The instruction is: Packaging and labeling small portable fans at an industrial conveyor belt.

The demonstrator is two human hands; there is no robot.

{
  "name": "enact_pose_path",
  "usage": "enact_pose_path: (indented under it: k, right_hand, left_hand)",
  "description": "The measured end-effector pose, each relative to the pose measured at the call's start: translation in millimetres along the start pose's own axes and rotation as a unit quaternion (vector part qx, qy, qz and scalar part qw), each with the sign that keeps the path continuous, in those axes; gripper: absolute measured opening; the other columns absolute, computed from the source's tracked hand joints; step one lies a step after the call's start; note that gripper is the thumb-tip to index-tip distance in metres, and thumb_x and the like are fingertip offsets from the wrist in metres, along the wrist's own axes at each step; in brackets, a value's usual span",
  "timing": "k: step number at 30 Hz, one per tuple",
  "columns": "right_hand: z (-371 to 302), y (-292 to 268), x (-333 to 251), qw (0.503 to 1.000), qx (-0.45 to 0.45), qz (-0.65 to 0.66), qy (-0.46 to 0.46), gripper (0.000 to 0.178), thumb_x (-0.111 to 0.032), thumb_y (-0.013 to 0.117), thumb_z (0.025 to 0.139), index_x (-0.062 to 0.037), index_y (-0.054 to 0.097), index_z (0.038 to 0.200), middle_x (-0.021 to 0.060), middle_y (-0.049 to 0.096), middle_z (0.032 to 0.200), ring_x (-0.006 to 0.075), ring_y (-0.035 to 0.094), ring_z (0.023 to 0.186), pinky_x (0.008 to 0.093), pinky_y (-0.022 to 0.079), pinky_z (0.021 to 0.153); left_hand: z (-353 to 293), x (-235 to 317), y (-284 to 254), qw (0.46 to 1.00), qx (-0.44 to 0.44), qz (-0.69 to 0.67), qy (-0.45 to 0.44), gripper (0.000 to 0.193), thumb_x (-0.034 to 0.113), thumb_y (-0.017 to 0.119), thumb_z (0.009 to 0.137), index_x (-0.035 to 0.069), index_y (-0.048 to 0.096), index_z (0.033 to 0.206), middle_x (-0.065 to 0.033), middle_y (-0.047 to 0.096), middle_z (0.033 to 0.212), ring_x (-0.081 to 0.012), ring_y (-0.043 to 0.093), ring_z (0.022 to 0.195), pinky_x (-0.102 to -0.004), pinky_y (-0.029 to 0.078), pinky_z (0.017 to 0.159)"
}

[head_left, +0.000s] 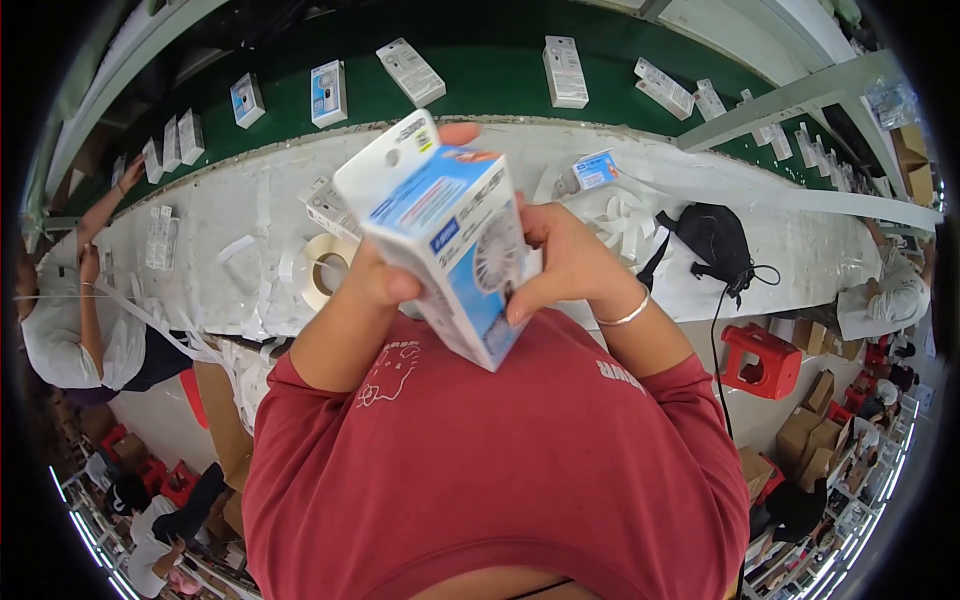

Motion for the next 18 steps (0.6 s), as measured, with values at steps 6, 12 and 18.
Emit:
enact_pose_path:
  k: [6, 12, 18]
  right_hand:
    - [0, -42, 17, 0.971, 0.239, -0.006, -0.019, 0.035, -0.038, 0.058, 0.085, -0.0048, 0.053, 0.074, 0.0008, 0.054, 0.065, 0.0085, 0.046, 0.059, 0.0207, 0.037, 0.054]
    - [7, -34, 11, 0.959, 0.277, -0.034, -0.051, 0.035, -0.034, 0.048, 0.093, -0.0045, 0.053, 0.074, -0.0005, 0.048, 0.064, 0.0088, 0.043, 0.059, 0.0216, 0.037, 0.058]
    - [9, -23, -15, 0.959, 0.245, 0.009, -0.145, 0.023, -0.022, 0.054, 0.091, -0.0027, 0.056, 0.079, 0.0011, 0.052, 0.07, 0.01, 0.046, 0.062, 0.0225, 0.04, 0.061]
  left_hand:
    - [-2, -1, 6, 0.992, -0.102, 0.076, 0.008, 0.103, 0.035, 0.078, 0.042, 0.0, 0.039, 0.131, -0.0239, 0.043, 0.13, -0.0324, 0.055, 0.1, -0.041, 0.044, 0.084]
    - [12, -19, 17, 0.929, -0.264, 0.245, 0.084, 0.101, 0.043, 0.08, 0.039, -0.006, 0.049, 0.122, -0.0283, 0.041, 0.13, -0.0295, 0.062, 0.083, -0.0363, 0.053, 0.066]
    - [-1, -17, 13, 0.99, -0.11, 0.07, -0.058, 0.103, 0.045, 0.082, 0.041, -0.008, 0.047, 0.122, -0.0285, 0.041, 0.13, -0.0294, 0.061, 0.08, -0.0345, 0.053, 0.063]
Point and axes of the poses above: each hand's wrist, its own z-axis towards the middle knuckle, its own y-axis out of the palm, x = y × z, the point moved 5 cm from there along z, towards the middle knuckle
